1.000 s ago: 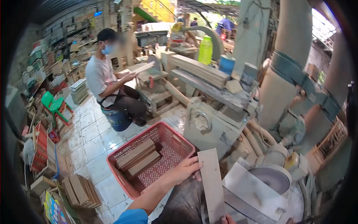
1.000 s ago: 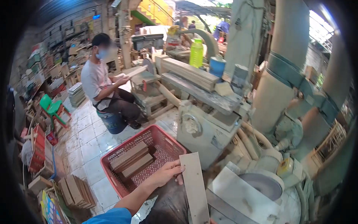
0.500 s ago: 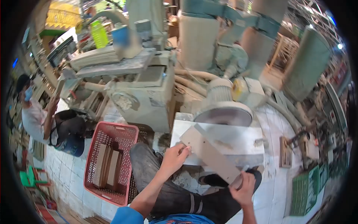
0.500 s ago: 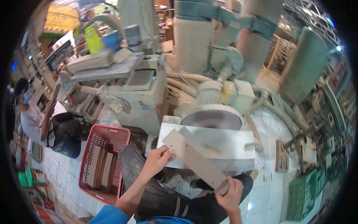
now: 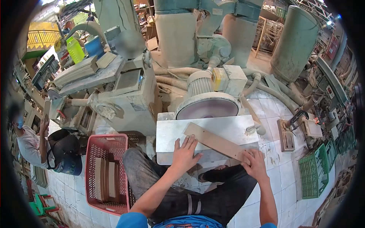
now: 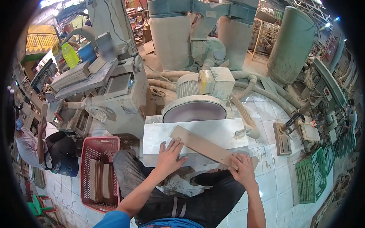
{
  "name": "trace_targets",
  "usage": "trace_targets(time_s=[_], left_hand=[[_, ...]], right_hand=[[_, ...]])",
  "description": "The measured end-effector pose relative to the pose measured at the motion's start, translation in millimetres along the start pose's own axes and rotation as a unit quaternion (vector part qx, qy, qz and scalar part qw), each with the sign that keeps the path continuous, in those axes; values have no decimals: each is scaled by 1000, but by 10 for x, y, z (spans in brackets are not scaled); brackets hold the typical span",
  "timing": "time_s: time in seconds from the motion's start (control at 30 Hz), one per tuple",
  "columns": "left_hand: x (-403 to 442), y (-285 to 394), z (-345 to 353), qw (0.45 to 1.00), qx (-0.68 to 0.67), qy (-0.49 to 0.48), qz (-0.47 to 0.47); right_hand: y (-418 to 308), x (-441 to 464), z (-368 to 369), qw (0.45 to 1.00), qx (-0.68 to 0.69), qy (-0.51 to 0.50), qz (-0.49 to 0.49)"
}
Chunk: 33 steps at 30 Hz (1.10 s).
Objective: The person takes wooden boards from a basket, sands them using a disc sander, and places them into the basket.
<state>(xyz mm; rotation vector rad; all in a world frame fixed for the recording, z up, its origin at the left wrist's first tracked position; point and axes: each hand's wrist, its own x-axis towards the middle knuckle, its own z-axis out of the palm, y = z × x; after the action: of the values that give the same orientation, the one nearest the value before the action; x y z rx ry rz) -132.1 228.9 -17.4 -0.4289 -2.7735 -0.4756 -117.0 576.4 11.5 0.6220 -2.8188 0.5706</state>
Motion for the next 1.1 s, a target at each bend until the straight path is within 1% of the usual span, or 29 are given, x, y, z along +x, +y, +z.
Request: trace_targets(time_s=[0.1,0.17,0.27,0.37,0.63,0.73,0.77,0.87,0.93,0.97,1.0,1.07,1.1], left_hand=[[59,-16,38,1000,-3,0,-2],[108,-50,93,999,-28,17,2],[196,-75,159,998,-29,45,11],[228,-70,211,998,-29,52,3],[258,-87,174,998,-37,42,-11],[285,-137,158,998,-41,38,-15],[292,-157,150,998,-42,33,-17],[329,-213,107,997,-69,20,-26],[358,-276,112,996,-80,19,-32],[363,-301,113,995,-90,16,-35],[356,-302,100,995,-88,17,-34],[332,-275,91,997,-79,14,-21],[324,-251,103,997,-77,16,-20]], right_hand=[[119,50,84,1000,-4,10,2],[154,78,92,1000,-12,11,2],[176,163,123,999,-27,19,5],[169,166,145,1000,-16,22,13],[7,73,170,999,-32,43,7],[-191,-58,173,998,-10,44,32],[-199,-131,247,997,-11,67,19],[-529,-309,287,996,10,86,26],[-727,-430,380,996,13,91,19],[-824,-460,385,997,20,70,27],[-804,-437,371,997,21,72,26],[-643,-341,278,996,-28,84,-3],[-474,-289,236,996,-47,74,-5]])
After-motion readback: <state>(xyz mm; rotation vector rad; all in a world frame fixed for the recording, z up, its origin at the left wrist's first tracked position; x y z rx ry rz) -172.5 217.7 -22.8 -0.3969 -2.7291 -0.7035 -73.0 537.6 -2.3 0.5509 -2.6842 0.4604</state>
